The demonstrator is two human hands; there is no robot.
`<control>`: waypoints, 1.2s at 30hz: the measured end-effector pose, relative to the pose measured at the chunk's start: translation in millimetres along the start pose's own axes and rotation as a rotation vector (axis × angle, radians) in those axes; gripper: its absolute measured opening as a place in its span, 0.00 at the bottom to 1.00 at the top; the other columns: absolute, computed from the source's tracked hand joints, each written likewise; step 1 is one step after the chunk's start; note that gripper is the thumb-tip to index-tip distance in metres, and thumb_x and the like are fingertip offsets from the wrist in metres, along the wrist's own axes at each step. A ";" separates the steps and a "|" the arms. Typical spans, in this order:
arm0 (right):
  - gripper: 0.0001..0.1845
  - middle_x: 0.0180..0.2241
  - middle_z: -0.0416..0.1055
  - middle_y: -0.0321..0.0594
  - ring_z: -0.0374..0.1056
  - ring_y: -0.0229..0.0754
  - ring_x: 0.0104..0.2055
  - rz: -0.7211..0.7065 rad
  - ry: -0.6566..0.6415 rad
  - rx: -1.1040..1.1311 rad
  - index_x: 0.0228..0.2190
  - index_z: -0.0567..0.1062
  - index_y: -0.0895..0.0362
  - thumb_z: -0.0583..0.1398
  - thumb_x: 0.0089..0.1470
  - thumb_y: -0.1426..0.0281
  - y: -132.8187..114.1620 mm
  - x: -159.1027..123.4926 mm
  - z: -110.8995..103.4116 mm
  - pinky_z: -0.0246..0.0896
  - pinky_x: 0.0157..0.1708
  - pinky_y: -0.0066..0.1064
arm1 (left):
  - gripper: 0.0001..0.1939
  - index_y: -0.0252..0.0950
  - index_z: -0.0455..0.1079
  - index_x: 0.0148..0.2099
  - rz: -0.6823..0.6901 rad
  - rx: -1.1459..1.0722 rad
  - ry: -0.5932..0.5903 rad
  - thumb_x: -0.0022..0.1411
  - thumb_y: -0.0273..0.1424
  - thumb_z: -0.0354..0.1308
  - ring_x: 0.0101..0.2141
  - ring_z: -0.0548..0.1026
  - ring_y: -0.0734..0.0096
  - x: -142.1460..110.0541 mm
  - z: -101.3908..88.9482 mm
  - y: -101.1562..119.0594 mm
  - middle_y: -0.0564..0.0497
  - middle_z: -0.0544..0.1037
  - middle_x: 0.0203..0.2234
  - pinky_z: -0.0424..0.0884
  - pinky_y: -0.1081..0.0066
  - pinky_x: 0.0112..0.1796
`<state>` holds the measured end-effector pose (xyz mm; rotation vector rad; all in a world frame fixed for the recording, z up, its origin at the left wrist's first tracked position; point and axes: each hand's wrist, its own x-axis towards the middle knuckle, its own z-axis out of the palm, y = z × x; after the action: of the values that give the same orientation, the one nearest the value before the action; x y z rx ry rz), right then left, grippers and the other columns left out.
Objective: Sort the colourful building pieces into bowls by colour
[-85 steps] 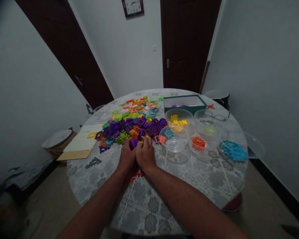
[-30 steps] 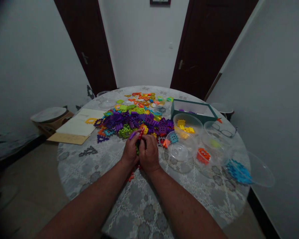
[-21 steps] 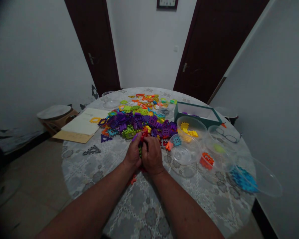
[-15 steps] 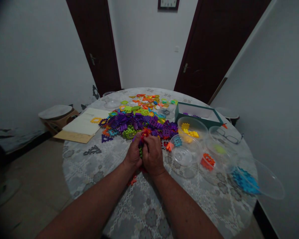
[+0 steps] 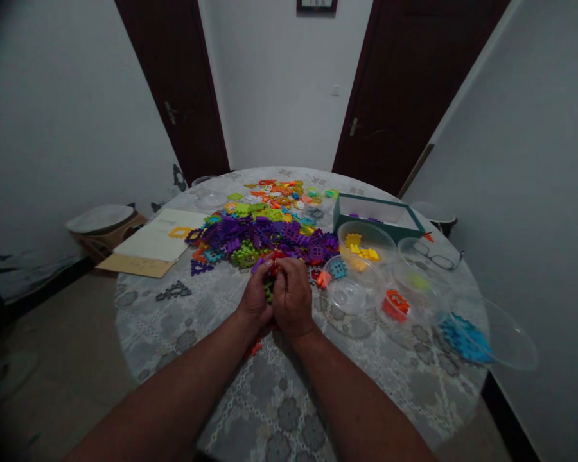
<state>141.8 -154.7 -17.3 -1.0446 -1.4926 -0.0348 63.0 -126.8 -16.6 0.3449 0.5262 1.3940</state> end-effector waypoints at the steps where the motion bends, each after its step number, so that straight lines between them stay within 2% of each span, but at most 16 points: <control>1: 0.15 0.48 0.76 0.46 0.72 0.47 0.53 0.011 0.015 -0.007 0.52 0.75 0.53 0.54 0.69 0.74 0.2 0.6 -0.6 0.70 0.56 0.47 | 0.17 0.36 0.79 0.42 -0.026 -0.024 -0.002 0.49 0.33 0.74 0.37 0.79 0.70 -2.1 2.0 -0.2 0.54 0.83 0.34 0.73 0.69 0.48; 5: 0.18 0.49 0.77 0.45 0.73 0.46 0.53 0.021 0.042 -0.001 0.55 0.75 0.52 0.53 0.70 0.74 0.6 2.9 -2.9 0.71 0.56 0.45 | 0.14 0.36 0.79 0.40 -0.044 -0.032 -0.040 0.49 0.30 0.73 0.39 0.81 0.66 -9.4 7.5 -2.9 0.52 0.84 0.36 0.74 0.68 0.49; 10: 0.19 0.50 0.77 0.46 0.74 0.45 0.54 0.044 0.009 0.057 0.56 0.75 0.52 0.51 0.70 0.74 -2.3 2.8 -1.9 0.70 0.56 0.43 | 0.13 0.35 0.80 0.42 -0.050 -0.053 -0.078 0.52 0.29 0.71 0.42 0.82 0.64 -10.4 6.3 -6.8 0.51 0.85 0.38 0.74 0.70 0.49; 13: 0.19 0.51 0.78 0.45 0.74 0.45 0.54 0.137 0.009 0.142 0.56 0.76 0.52 0.52 0.70 0.73 -7.5 4.4 -0.5 0.70 0.57 0.43 | 0.12 0.35 0.79 0.42 -0.072 -0.117 -0.025 0.53 0.28 0.70 0.39 0.83 0.66 -8.3 6.0 -5.0 0.51 0.85 0.35 0.75 0.71 0.46; 18: 0.16 0.49 0.80 0.42 0.76 0.46 0.52 0.275 0.032 0.346 0.50 0.80 0.51 0.54 0.69 0.71 -22.3 14.6 -3.6 0.70 0.57 0.45 | 0.07 0.34 0.77 0.40 -0.233 -0.221 0.047 0.58 0.29 0.67 0.35 0.83 0.63 -2.3 9.5 10.0 0.49 0.84 0.32 0.79 0.67 0.43; 21: 0.15 0.50 0.80 0.43 0.75 0.46 0.54 0.297 0.058 0.407 0.48 0.80 0.52 0.55 0.69 0.71 -26.5 19.5 -7.8 0.70 0.58 0.45 | 0.08 0.33 0.77 0.41 -0.195 -0.263 0.069 0.60 0.30 0.66 0.32 0.83 0.65 2.2 10.1 23.4 0.47 0.85 0.33 0.81 0.67 0.40; 27: 0.15 0.46 0.79 0.43 0.75 0.45 0.49 0.305 0.000 0.173 0.48 0.79 0.53 0.54 0.69 0.70 -8.1 14.1 -10.9 0.71 0.54 0.42 | 0.12 0.31 0.76 0.44 -0.174 -0.172 0.079 0.64 0.35 0.63 0.31 0.82 0.60 11.9 -0.3 46.9 0.43 0.83 0.32 0.81 0.64 0.31; 31: 0.15 0.47 0.78 0.45 0.73 0.46 0.51 0.213 -0.086 0.048 0.48 0.79 0.53 0.54 0.67 0.71 -1.4 9.4 -12.1 0.68 0.56 0.43 | 0.11 0.33 0.75 0.46 -0.186 -0.179 0.036 0.65 0.35 0.62 0.34 0.83 0.59 15.3 -5.4 54.2 0.43 0.83 0.33 0.81 0.64 0.30; 36: 0.17 0.46 0.77 0.45 0.73 0.46 0.50 0.154 -0.137 0.024 0.48 0.79 0.54 0.53 0.66 0.74 -5.4 9.0 -20.2 0.69 0.54 0.42 | 0.10 0.33 0.75 0.44 -0.175 -0.164 0.028 0.66 0.35 0.61 0.33 0.83 0.59 15.4 -3.6 60.9 0.42 0.83 0.33 0.81 0.64 0.30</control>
<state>155.8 -164.4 -2.1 -1.1582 -1.5275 0.1662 11.5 -102.5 10.2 0.1433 0.4499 1.2638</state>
